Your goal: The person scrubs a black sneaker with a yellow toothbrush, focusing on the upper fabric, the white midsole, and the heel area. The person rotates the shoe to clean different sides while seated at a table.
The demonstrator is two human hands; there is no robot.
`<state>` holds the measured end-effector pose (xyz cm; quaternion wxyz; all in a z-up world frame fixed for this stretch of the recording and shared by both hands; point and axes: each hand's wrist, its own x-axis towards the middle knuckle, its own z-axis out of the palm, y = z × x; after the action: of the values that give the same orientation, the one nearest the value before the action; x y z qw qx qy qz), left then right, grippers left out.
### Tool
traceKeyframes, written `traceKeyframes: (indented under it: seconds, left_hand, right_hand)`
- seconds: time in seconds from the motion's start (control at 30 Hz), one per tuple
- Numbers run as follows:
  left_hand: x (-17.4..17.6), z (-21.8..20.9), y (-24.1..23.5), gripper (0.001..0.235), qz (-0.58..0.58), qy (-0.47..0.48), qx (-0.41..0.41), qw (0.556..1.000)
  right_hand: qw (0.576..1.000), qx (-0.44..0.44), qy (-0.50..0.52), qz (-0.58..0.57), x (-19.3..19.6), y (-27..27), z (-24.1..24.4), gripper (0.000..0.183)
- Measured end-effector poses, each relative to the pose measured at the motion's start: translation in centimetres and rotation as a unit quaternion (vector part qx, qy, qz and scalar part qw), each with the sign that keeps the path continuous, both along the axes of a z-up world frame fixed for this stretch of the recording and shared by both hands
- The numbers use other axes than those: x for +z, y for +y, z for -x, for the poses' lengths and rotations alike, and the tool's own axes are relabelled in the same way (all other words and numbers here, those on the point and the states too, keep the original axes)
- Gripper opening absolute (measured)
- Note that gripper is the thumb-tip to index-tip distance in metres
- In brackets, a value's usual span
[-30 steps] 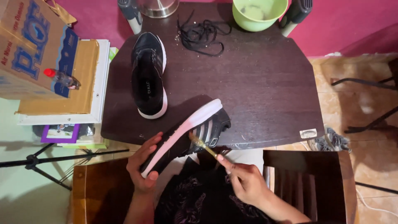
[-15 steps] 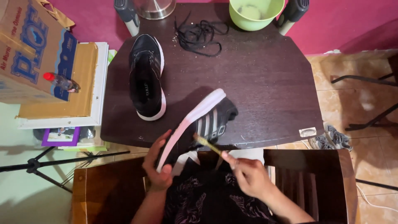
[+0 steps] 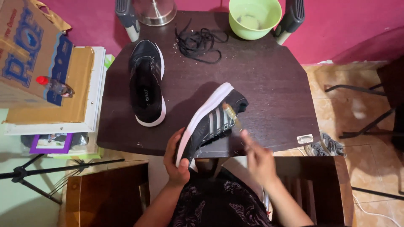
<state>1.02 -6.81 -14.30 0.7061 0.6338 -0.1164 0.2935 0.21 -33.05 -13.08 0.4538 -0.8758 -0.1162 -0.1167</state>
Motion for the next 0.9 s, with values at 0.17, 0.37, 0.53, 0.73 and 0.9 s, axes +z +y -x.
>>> traceKeyframes:
  seconds: [0.17,0.37,0.53,0.73,0.9]
  left_hand:
    - [-3.1,-0.5,0.1,0.073,0.035,0.020,0.013,0.999]
    - [-4.6,-0.5,-0.1,0.080,0.072,0.018,0.028,0.997]
    - [-4.7,-0.8,-0.4,0.081,0.090,0.039,0.046,0.994]
    - [-4.9,-1.4,-0.8,0.073,0.147,0.057,0.067,0.985]
    - [-4.3,-1.8,-1.5,0.075,0.187,0.065,0.057,0.979]
  right_hand:
    - [0.994,0.085,-0.064,0.015,-2.1,0.9,0.0,0.035]
    - [0.998,0.051,-0.039,0.022,-4.7,1.2,2.5,0.023]
    - [0.994,-0.009,-0.077,0.082,2.4,3.5,1.5,0.031]
    - [0.994,-0.016,-0.072,0.083,-4.3,1.3,0.7,0.053]
    - [0.991,-0.015,-0.101,0.084,-3.8,1.5,0.1,0.049]
